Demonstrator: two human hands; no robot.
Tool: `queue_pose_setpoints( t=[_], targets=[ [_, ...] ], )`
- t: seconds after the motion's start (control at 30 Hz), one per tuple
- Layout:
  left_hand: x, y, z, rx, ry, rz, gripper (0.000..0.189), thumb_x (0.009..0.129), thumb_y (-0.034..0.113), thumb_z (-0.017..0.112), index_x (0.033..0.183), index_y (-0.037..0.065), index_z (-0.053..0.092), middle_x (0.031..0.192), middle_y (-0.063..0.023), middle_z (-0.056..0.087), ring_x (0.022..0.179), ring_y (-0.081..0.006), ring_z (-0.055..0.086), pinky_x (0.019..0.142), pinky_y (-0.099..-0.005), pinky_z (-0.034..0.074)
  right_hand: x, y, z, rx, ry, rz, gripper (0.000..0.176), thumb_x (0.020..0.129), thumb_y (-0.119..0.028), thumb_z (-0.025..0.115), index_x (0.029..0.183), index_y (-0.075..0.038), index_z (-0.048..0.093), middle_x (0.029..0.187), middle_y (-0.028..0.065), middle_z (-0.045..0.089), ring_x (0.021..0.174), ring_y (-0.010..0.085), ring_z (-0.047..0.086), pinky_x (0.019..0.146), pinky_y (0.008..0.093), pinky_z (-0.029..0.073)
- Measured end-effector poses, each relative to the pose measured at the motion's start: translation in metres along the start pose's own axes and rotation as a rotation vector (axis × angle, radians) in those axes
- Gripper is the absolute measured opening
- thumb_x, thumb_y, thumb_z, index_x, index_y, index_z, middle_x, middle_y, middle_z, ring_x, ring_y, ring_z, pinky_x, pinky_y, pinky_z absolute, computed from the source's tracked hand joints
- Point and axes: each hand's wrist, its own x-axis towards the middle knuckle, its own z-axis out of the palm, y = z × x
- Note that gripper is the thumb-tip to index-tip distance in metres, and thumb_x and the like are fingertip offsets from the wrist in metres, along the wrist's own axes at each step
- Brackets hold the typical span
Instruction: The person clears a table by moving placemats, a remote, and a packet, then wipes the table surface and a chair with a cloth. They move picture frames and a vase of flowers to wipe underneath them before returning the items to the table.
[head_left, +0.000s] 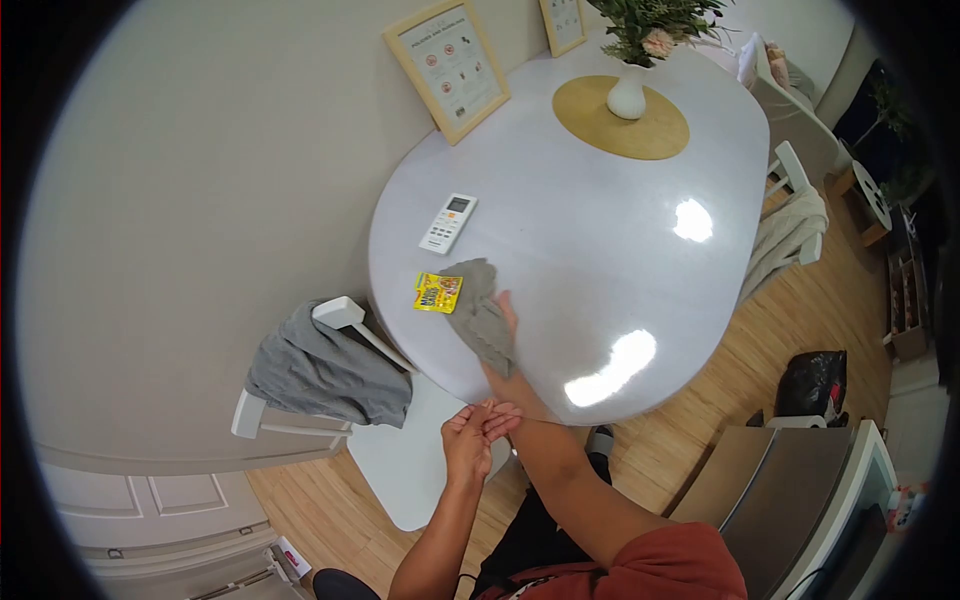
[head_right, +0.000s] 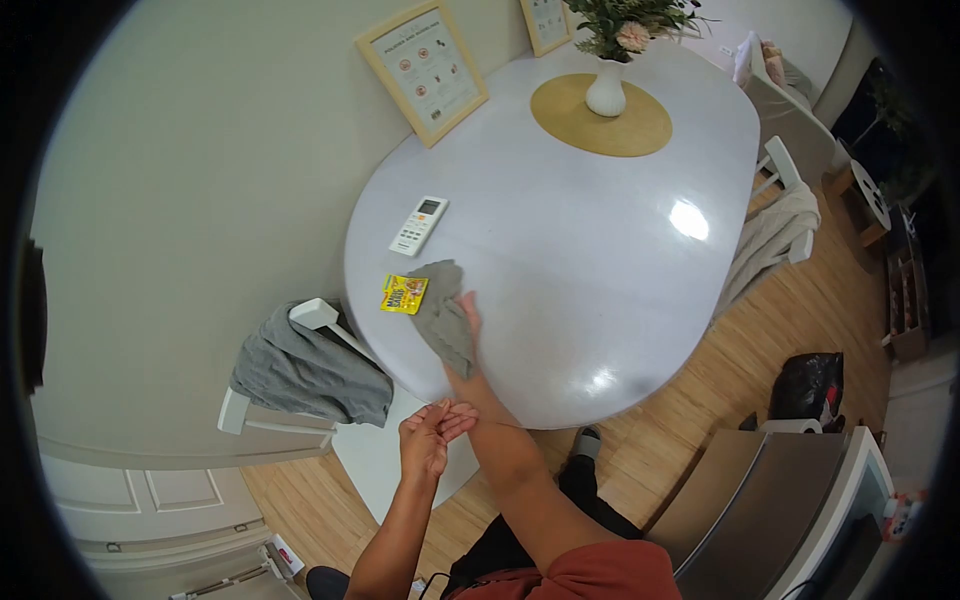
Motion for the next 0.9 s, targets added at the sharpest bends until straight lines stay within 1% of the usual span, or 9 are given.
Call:
queue_pose_setpoints(
  t=[0.3,0.4,0.5,0.6,0.67,0.7,0.77,0.8,0.9],
  targets=[
    [0.013,-0.019,-0.016,0.002,0.035,-0.017,0.017,0.087,0.007,0.061,0.090,-0.009,0.058,0.084,-0.0241,0.065,0.075,-0.0316,0.068,0.070,-0.0384,0.059,-0.084,-0.170,0.013,-0.353,0.206,-0.360,0.076,0.092,-0.060,0.037,0.142,-0.002,0.030,0.141,0.0136,0.038,0.127,0.0283,0.039,0.109,0.0394,0.028],
    [0.020,-0.027,-0.023,0.016,0.036,-0.033,0.017,0.086,0.006,0.060,0.091,-0.010,0.058,0.085,-0.0240,0.065,0.075,-0.0317,0.068,0.073,-0.0376,0.059,-0.120,-0.220,0.034,-0.438,0.200,-0.512,0.072,0.093,-0.055,0.042,0.141,-0.003,0.031,0.137,0.0128,0.043,0.122,0.0280,0.043,0.105,0.0375,0.032],
    [0.024,-0.028,-0.025,0.013,0.056,-0.056,0.015,0.087,0.004,0.059,0.093,-0.011,0.058,0.086,-0.0236,0.065,0.078,-0.0319,0.067,0.074,-0.0373,0.059,-0.143,-0.281,0.026,-0.643,0.434,-0.699,0.060,0.095,-0.036,0.050,0.141,-0.002,0.032,0.134,0.0116,0.048,0.117,0.0280,0.049,0.101,0.0330,0.037],
    [0.024,-0.017,-0.020,-0.077,0.069,-0.058,0.015,0.088,0.002,0.057,0.093,-0.012,0.057,0.087,-0.0237,0.064,0.083,-0.0329,0.067,0.077,-0.0367,0.059,-0.164,-0.302,0.055,-0.947,0.529,-0.946,0.052,0.094,-0.015,0.050,0.141,0.001,0.031,0.133,0.0122,0.049,0.115,0.0281,0.051,0.098,0.0305,0.039],
    [0.019,-0.011,-0.013,-0.088,0.058,-0.050,0.015,0.088,0.002,0.057,0.093,-0.012,0.057,0.088,-0.0241,0.064,0.084,-0.0332,0.067,0.077,-0.0367,0.059,-0.178,-0.305,0.048,-1.966,0.660,-1.201,0.051,0.093,-0.006,0.043,0.141,0.003,0.027,0.139,0.0178,0.042,0.124,0.0316,0.045,0.103,0.0335,0.034],
    [0.019,-0.009,-0.009,-0.104,0.051,-0.040,0.015,0.088,0.002,0.057,0.094,-0.012,0.057,0.088,-0.0245,0.064,0.084,-0.0334,0.067,0.077,-0.0367,0.059,-0.182,-0.304,0.041,-1.965,0.660,-1.206,0.051,0.093,-0.006,0.043,0.141,0.003,0.027,0.139,0.0178,0.042,0.124,0.0316,0.045,0.103,0.0335,0.034],
    [0.015,-0.009,-0.003,-0.096,0.032,-0.022,0.015,0.088,0.003,0.058,0.092,-0.011,0.056,0.089,-0.0253,0.064,0.084,-0.0344,0.067,0.077,-0.0379,0.059,-0.192,-0.301,0.005,-2.337,0.999,-0.966,0.052,0.094,-0.005,0.039,0.142,0.003,0.023,0.146,0.0226,0.030,0.133,0.0344,0.034,0.108,0.0378,0.028],
    [0.014,-0.009,-0.002,-0.083,0.014,-0.001,0.015,0.088,0.003,0.058,0.091,-0.010,0.055,0.089,-0.0260,0.063,0.084,-0.0354,0.067,0.076,-0.0392,0.059,-0.202,-0.295,-0.014,-2.222,0.961,-0.850,0.052,0.094,-0.004,0.037,0.143,0.003,0.022,0.149,0.0245,0.021,0.137,0.0369,0.025,0.112,0.0392,0.021],
    [0.013,-0.012,-0.001,-0.102,0.041,0.017,0.015,0.088,0.005,0.059,0.092,-0.010,0.055,0.089,-0.0256,0.064,0.084,-0.0353,0.067,0.077,-0.0387,0.058,-0.219,-0.242,-0.010,-1.995,0.826,-0.793,0.052,0.095,-0.006,0.038,0.143,0.005,0.020,0.148,0.0252,0.021,0.137,0.0380,0.023,0.114,0.0378,0.017]
  ],
)
